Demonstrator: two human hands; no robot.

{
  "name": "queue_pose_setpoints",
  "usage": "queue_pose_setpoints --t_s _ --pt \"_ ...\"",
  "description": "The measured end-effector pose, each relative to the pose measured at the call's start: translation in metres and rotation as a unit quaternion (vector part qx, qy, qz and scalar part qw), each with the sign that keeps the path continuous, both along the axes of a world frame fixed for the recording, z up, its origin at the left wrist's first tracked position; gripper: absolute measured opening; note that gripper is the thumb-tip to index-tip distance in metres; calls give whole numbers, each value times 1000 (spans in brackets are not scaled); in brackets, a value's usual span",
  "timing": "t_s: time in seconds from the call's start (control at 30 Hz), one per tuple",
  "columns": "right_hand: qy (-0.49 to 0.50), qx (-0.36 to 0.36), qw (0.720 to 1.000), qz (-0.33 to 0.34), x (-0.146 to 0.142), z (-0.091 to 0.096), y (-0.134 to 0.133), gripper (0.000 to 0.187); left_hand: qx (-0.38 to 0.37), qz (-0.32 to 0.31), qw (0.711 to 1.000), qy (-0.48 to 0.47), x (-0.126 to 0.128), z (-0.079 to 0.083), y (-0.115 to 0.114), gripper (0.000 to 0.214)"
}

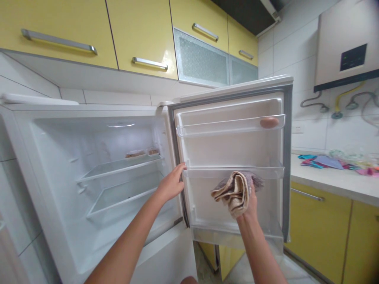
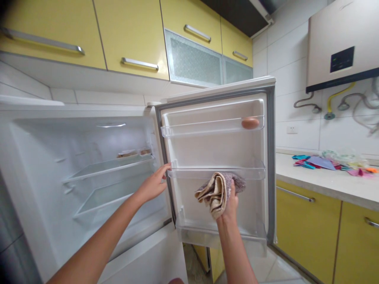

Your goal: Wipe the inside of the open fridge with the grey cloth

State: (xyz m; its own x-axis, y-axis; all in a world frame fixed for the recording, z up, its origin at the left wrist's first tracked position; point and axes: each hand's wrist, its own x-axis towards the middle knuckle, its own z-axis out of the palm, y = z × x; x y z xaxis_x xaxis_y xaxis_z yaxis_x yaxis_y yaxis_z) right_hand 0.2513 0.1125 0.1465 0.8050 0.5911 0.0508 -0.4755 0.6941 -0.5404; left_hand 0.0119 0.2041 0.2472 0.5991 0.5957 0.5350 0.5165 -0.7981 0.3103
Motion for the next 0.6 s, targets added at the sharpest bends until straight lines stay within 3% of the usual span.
queue_pose_setpoints --t_s 0.13,0.27,0.33,0.43,0.6 --pt "78 -110 972 -195 39 12 -29 34 -14 13 1000 -9 1 -2 -3 68" --pt "51 -60 944 -321 69 21 -45 43 -14 10 999 -27 2 -7 -2 72" --pt "-17 -79 925 -372 84 21 -49 52 -14 11 999 -38 1 -10 0 74" --pt "-171 -166 874 -424 104 25 -54 61 -19 13 998 -51 1 -14 2 74" --pt "-365 -234 800 -416 117 46 -64 57 -15 4 997 -80 2 -18 3 75"
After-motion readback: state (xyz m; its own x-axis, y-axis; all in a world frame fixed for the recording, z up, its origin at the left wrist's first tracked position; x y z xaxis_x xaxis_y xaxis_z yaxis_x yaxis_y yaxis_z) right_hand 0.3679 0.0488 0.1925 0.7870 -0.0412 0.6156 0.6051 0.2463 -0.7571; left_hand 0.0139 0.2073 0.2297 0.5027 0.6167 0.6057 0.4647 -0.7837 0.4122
